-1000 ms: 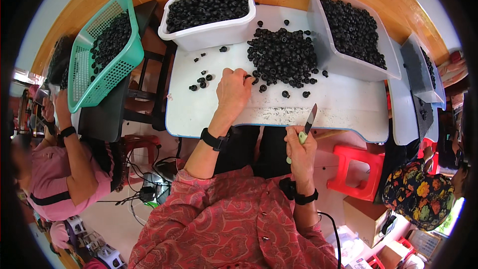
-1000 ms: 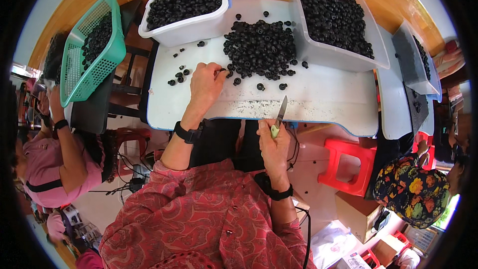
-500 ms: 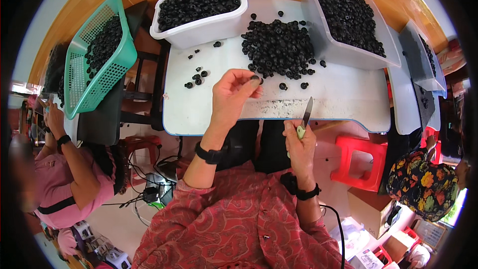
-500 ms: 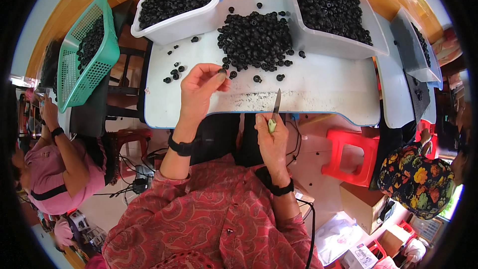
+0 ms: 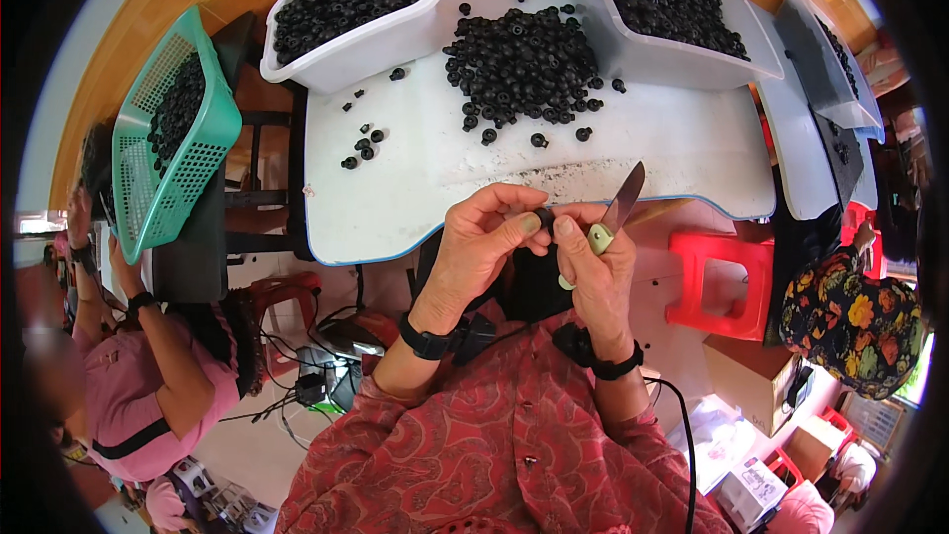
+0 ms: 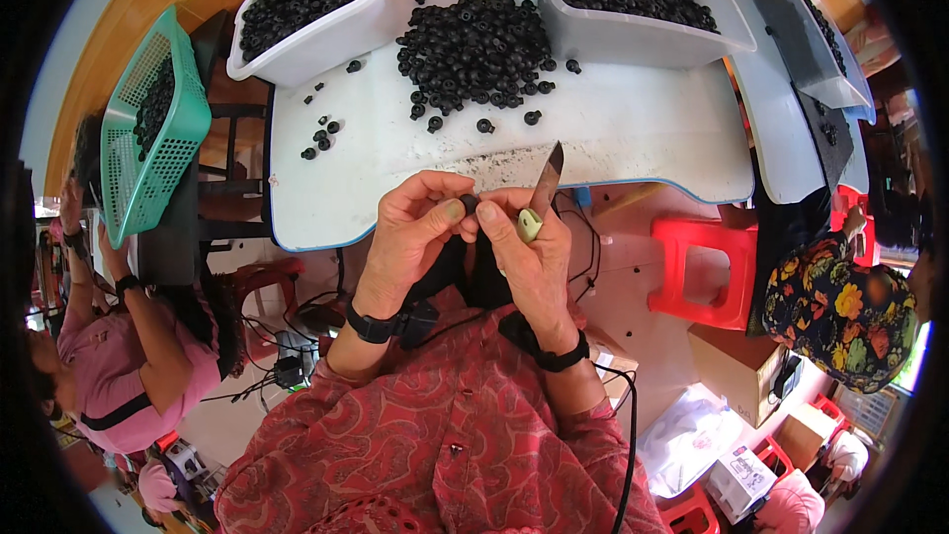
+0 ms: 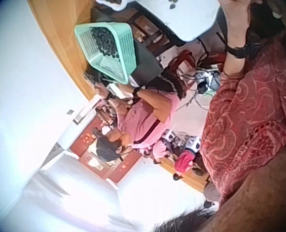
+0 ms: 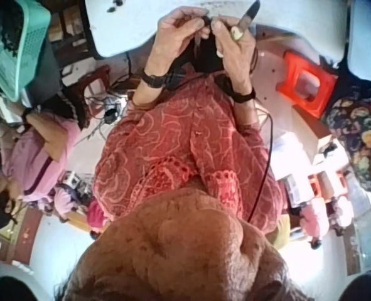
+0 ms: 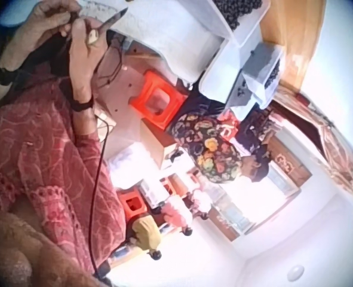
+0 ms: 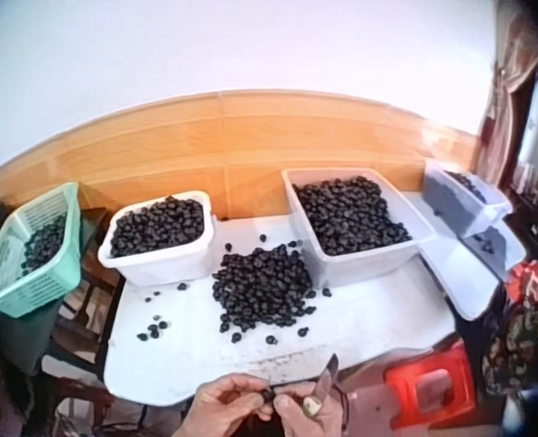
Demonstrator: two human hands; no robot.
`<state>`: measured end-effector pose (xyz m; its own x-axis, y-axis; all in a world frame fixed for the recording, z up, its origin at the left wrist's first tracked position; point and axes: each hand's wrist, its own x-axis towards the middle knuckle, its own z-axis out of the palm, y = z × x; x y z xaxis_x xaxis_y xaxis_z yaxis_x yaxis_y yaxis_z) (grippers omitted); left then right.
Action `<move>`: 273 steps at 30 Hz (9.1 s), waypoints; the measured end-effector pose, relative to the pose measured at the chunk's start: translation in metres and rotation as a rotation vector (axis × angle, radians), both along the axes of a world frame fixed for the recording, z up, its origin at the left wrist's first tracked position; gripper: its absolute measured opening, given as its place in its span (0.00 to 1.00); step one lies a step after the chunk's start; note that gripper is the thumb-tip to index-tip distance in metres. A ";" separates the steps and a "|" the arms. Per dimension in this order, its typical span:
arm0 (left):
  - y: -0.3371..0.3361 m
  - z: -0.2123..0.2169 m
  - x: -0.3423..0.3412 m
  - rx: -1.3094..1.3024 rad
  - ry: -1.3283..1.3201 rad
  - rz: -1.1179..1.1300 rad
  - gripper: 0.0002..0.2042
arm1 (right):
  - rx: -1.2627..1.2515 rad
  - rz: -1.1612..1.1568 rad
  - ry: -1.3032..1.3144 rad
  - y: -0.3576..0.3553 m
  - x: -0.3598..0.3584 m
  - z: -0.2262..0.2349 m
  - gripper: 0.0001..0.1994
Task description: Trimming excess material from small black molded parts using a craft knife at a processing table.
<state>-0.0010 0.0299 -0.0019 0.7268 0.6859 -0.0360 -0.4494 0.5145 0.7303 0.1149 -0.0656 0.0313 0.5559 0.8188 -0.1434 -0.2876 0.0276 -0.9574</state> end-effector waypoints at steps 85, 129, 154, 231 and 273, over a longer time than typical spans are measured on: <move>-0.009 -0.005 0.002 -0.090 -0.090 -0.115 0.05 | -0.011 0.105 0.042 -0.016 0.013 0.001 0.06; 0.186 0.052 -0.026 0.101 0.189 0.690 0.09 | -0.188 0.026 -0.929 -0.009 0.006 -0.032 0.08; 0.186 -0.018 -0.008 0.928 1.515 0.538 0.10 | -0.175 0.031 -0.940 -0.004 0.008 -0.038 0.07; -0.014 -0.002 0.003 -0.152 -0.128 -0.154 0.08 | -0.095 0.056 -1.051 -0.020 0.005 -0.006 0.21; -0.014 0.000 0.004 -0.120 -0.021 -0.111 0.04 | -0.066 -0.003 -0.108 -0.024 0.014 0.002 0.06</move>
